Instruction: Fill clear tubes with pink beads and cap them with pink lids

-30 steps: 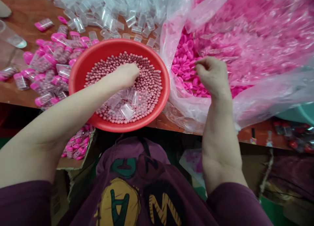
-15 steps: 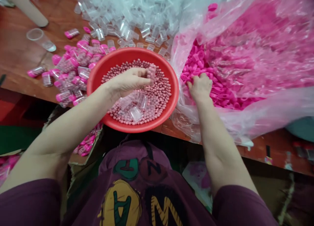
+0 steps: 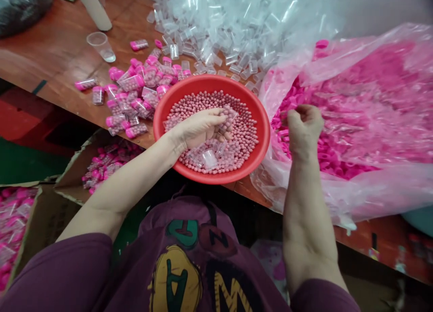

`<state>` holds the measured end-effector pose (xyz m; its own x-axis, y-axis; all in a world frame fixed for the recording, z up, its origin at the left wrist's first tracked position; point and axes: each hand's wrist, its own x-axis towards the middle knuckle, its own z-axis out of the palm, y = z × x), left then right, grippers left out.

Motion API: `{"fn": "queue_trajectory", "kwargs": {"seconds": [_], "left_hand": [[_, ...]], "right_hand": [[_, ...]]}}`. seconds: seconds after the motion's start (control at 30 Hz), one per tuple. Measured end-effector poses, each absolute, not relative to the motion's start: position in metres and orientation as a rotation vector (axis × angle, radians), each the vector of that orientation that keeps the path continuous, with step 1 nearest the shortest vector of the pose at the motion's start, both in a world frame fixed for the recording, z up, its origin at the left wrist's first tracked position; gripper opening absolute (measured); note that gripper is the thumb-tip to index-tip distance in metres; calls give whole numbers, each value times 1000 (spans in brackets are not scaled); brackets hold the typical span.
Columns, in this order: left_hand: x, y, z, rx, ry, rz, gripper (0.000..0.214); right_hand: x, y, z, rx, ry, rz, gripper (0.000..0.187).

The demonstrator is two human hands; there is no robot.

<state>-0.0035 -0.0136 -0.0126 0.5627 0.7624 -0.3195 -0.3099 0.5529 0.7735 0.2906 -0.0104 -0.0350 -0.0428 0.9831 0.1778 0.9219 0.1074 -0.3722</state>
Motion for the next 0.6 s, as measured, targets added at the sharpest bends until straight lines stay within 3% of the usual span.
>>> {"fn": "queue_trajectory", "kwargs": {"seconds": [0.27, 0.6], "left_hand": [[-3, -18, -10, 814, 643, 744, 11], [-6, -21, -11, 868, 753, 766, 19]], "right_hand": [[213, -28, -11, -1416, -1848, 513, 36], [212, -42, -4, -1312, -1939, 457, 23]]}}
